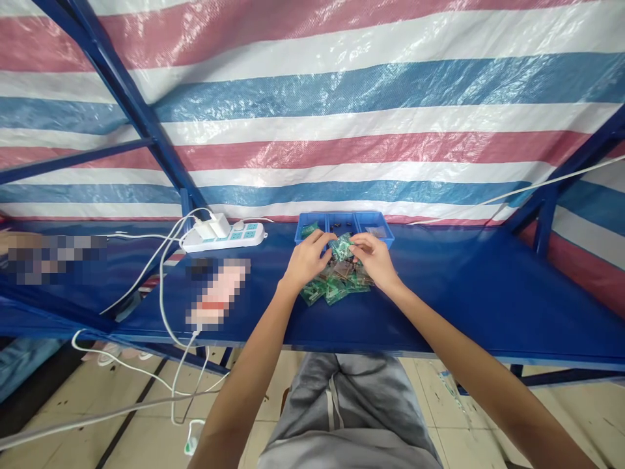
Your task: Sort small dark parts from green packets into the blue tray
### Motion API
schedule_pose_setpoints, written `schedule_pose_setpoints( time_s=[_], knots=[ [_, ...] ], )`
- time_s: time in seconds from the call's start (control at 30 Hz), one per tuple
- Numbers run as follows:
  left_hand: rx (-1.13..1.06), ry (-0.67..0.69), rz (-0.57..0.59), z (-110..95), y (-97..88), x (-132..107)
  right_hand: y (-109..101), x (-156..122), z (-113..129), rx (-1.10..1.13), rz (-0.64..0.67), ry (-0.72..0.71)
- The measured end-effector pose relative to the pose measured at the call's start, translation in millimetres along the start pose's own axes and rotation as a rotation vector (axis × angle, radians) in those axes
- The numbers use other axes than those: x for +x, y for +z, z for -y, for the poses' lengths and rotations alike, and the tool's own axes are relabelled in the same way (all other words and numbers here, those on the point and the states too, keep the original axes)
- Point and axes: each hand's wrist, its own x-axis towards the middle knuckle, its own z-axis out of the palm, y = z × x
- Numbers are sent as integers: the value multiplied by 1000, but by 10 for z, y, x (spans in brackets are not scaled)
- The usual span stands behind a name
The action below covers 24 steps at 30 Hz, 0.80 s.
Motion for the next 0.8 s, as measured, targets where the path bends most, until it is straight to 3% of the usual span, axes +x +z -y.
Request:
schedule_pose_setpoints(
  time_s=[0.3,0.53,0.8],
  knots=[
    [2,12,-20,22,60,4,-55,-3,-73,-86,46,15],
    [-46,-35,-73,-2,95,21,-5,-2,-64,73,100,37],
    [-139,-100,-78,-85,94,33,-18,-22,56,-108,-9,-6]
  ],
)
